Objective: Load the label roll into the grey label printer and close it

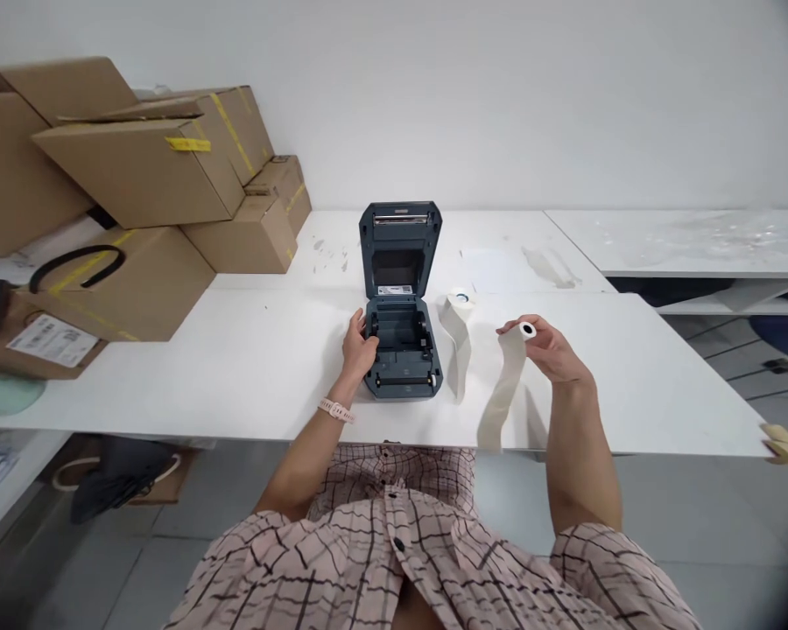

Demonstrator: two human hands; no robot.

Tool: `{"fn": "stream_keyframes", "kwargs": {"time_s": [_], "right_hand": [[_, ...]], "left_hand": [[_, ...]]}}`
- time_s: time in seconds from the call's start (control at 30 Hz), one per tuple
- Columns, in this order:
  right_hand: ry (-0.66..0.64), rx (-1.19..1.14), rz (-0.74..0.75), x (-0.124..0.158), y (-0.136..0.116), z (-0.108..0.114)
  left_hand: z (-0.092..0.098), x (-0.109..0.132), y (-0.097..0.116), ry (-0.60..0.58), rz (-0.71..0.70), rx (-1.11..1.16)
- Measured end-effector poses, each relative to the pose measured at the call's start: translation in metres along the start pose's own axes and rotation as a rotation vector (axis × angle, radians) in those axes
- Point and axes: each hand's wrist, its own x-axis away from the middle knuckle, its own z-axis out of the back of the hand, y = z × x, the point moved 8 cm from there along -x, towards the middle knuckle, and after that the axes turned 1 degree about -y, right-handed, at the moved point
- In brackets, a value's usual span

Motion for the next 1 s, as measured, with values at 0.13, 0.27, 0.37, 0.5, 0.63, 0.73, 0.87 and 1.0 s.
{"fn": "stream_keyframes", "kwargs": {"time_s": [0.13, 0.27, 0.37, 0.5, 0.63, 0.73, 0.87, 1.0], "right_hand": [[0.112, 0.050, -0.127, -0.016, 0.039, 0.019], [0.156, -0.006, -0.220, -0.037, 0.066, 0.009], [0.138, -0.014, -0.242, -0.042, 0.072, 0.009], [0.177, 0.003, -0.154, -0.047, 0.051, 0.027], [0.004, 0.204, -0.093, -0.078, 0.021, 0.011], [-0.088, 0.367, -0.182, -0.111, 0.016, -0.015], [-0.045, 0.415, -0.236, -0.138, 0.021, -0.032], [0.075, 0.380, -0.173, -0.131, 0.016, -0.027]], "left_hand": [[0.001, -0.002, -0.003, 0.023, 0.004, 0.007], [0.000, -0.005, -0.008, 0.017, 0.002, 0.030], [0.001, -0.007, -0.011, 0.026, 0.003, 0.023], [0.001, -0.005, -0.008, 0.003, 0.001, 0.016], [-0.002, -0.001, -0.002, -0.024, 0.002, 0.026], [-0.001, 0.001, 0.001, 0.006, 0.004, 0.019], [-0.003, 0.000, 0.001, 0.016, 0.018, 0.001], [-0.003, 0.001, 0.001, 0.032, 0.028, -0.011]]}}
